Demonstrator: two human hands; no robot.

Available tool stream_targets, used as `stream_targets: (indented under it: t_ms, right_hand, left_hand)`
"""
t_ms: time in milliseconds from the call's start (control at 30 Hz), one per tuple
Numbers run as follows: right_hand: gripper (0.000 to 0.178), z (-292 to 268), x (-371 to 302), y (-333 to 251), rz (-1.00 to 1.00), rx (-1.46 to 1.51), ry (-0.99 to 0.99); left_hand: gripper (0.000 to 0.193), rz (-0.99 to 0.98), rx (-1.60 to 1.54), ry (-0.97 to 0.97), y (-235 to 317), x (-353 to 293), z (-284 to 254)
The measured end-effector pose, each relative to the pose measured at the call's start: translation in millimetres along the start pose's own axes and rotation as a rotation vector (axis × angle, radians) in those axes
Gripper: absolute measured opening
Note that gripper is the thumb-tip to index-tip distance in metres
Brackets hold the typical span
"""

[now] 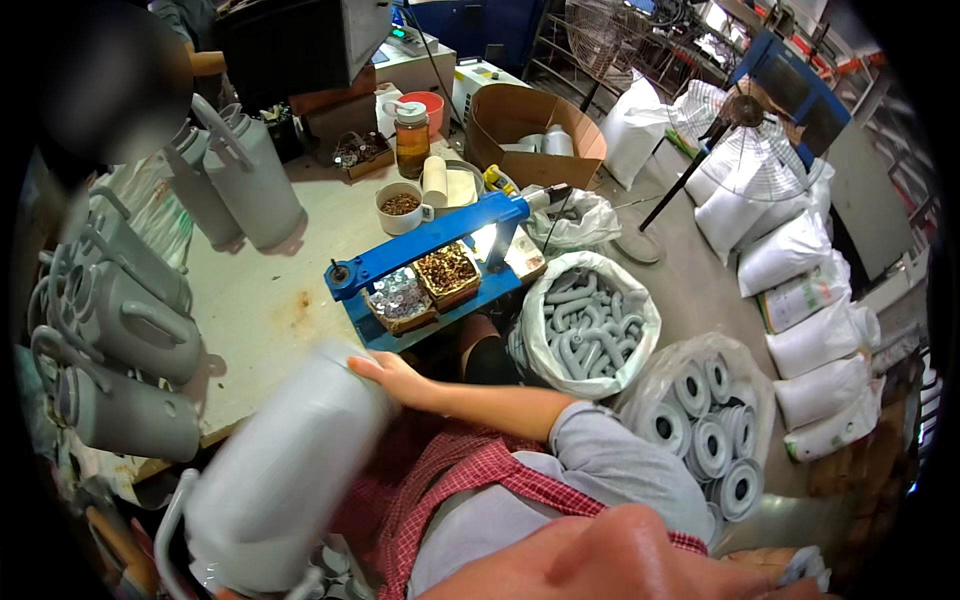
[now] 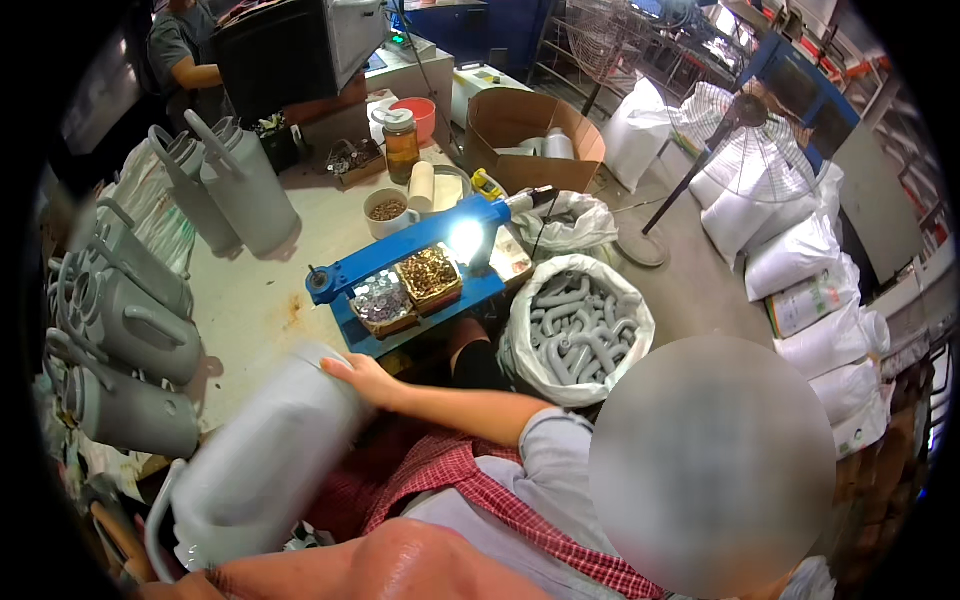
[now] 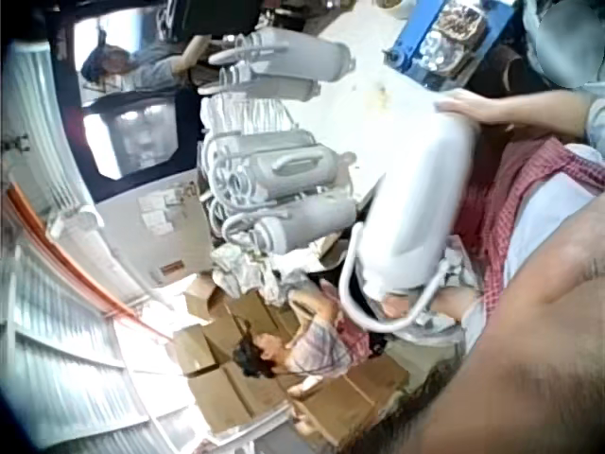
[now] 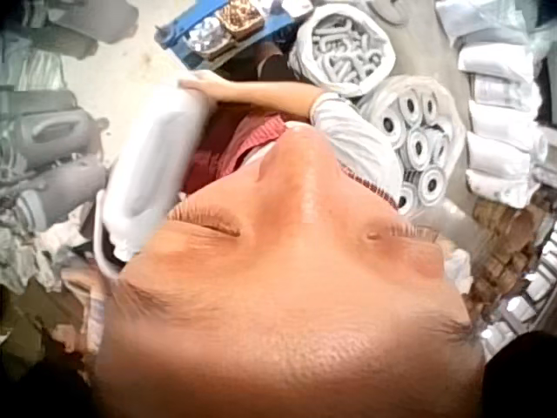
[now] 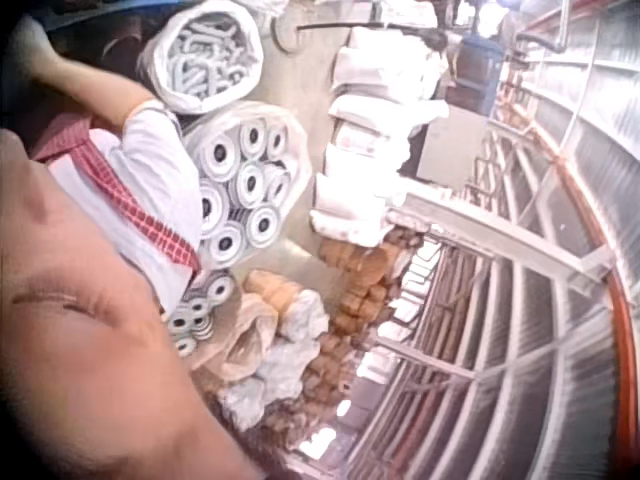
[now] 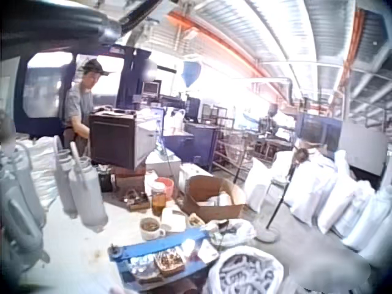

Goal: The person assembles grey electric kettles by hand. They pick up a kettle body, insert a small metal component into the base, and then screw on the lid. The person repeats this process for multiple units, placing the finished kettles on a nearby table.

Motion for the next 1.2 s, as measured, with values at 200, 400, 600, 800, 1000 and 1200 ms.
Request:
stream_targets:
  t_ms: [200,400,600,800,1000,1200]
  right_hand:
    - [0.062,28,10,-77,-0.596,-0.740,-0.003]
    - [0.022,109,8,-165,-0.460,-0.530,-0.309]
    - [0.022,128,102,-155,-0.614,-0.413,0.027]
    - [0.024,203,181,-131,-0.666,-0.277,0.089]
    - [0.024,257,208,-139,-0.766,-0.235,0.038]
    - [0.028,290,241,-168,-0.911,-0.243,0.077]
  left_hand:
    - [0.037,0.227,-0.193,-0.321,59,59,6]
    - [0.025,0.514,-0.153,-0.709,152,134,99]
    - [0.030,0.029,-0.449,-0.289,49,248,65]
    - [0.069,-0.119,-0.109,0.038,-164,181,57]
    - [0.091,-0.344,-0.342,0.158,-263,150,65]
    - [0.091,-0.337,-0.392,0.148,-356,173,76]
Point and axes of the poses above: each hand's wrist, its own x-axis towards the middle knuckle, its own z-axis out of the palm, y = z × x, the point moved 7 cm from there along x, towards the middle knuckle, and after that the axes turned 13 degrees about -x, right-handed, at the moved point
